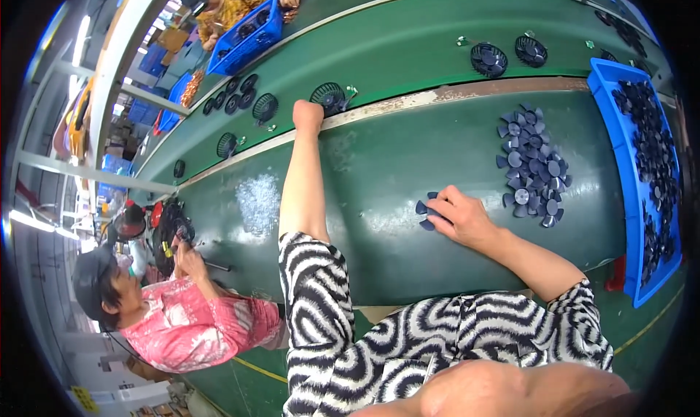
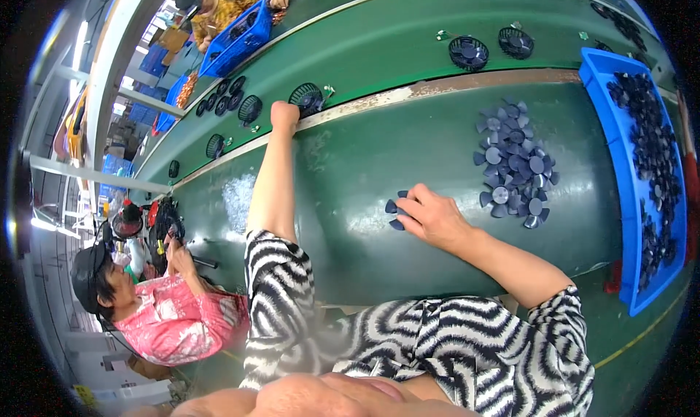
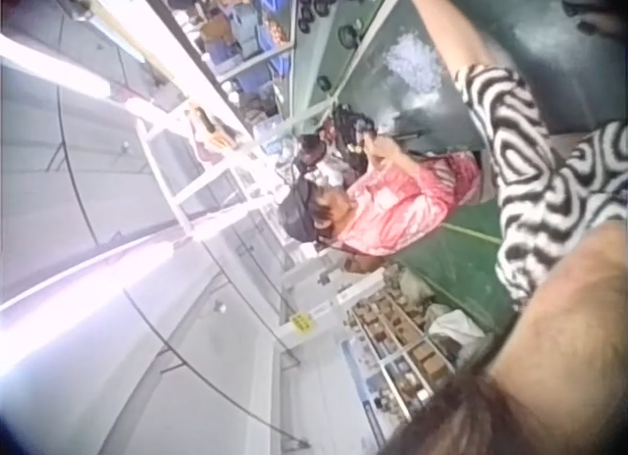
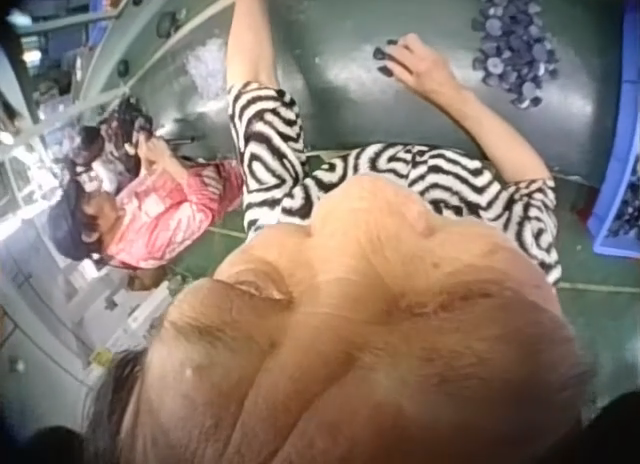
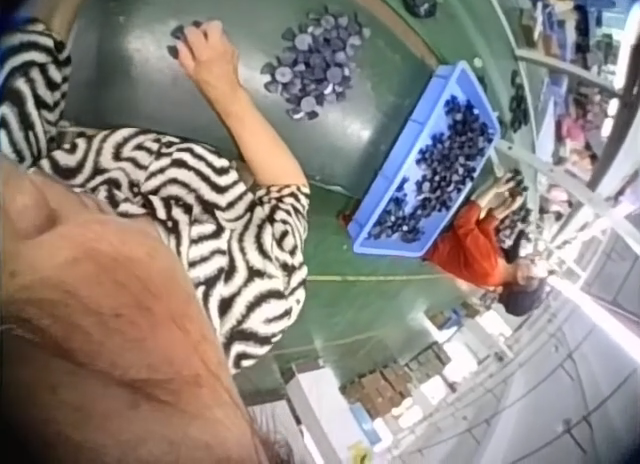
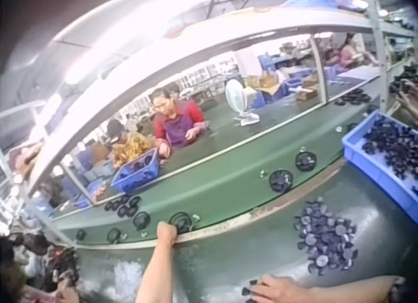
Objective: The person assembles small black plastic cooling fan components by hand, combining fan blades and fan housing parts on a green assembly line table.
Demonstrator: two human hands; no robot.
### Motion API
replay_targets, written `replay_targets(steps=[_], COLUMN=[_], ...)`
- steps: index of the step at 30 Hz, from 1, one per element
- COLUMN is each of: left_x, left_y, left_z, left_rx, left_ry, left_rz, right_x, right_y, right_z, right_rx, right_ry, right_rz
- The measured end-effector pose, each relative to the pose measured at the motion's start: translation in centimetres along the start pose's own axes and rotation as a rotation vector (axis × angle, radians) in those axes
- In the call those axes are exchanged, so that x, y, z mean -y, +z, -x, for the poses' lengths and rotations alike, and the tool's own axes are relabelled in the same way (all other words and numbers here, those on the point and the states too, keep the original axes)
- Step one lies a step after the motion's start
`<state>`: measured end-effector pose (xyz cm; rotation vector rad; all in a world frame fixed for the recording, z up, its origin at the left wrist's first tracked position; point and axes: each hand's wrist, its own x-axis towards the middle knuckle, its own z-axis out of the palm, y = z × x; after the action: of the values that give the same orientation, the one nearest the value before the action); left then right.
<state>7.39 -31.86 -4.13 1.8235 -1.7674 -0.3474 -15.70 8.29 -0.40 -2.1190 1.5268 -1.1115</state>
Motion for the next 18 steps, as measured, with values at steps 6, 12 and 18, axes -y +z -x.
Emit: replay_targets(steps=[6,12,18], left_x=[-8.5,-8.4,-8.2], left_y=[-1.1,-4.7,-5.6], left_z=[6.6,17.9,25.0], left_rx=[0.379,0.644,0.852], left_ry=[-0.098,-0.572,-0.532], left_rz=[0.803,1.303,1.51], right_x=[-1.4,-1.4,-1.1], right_y=[-0.3,0.2,-0.7], right_z=[0.9,0.9,1.2], right_rx=[-0.037,-0.04,0.022], right_ry=[0.095,0.028,-0.034], right_rz=[0.04,0.025,0.049])
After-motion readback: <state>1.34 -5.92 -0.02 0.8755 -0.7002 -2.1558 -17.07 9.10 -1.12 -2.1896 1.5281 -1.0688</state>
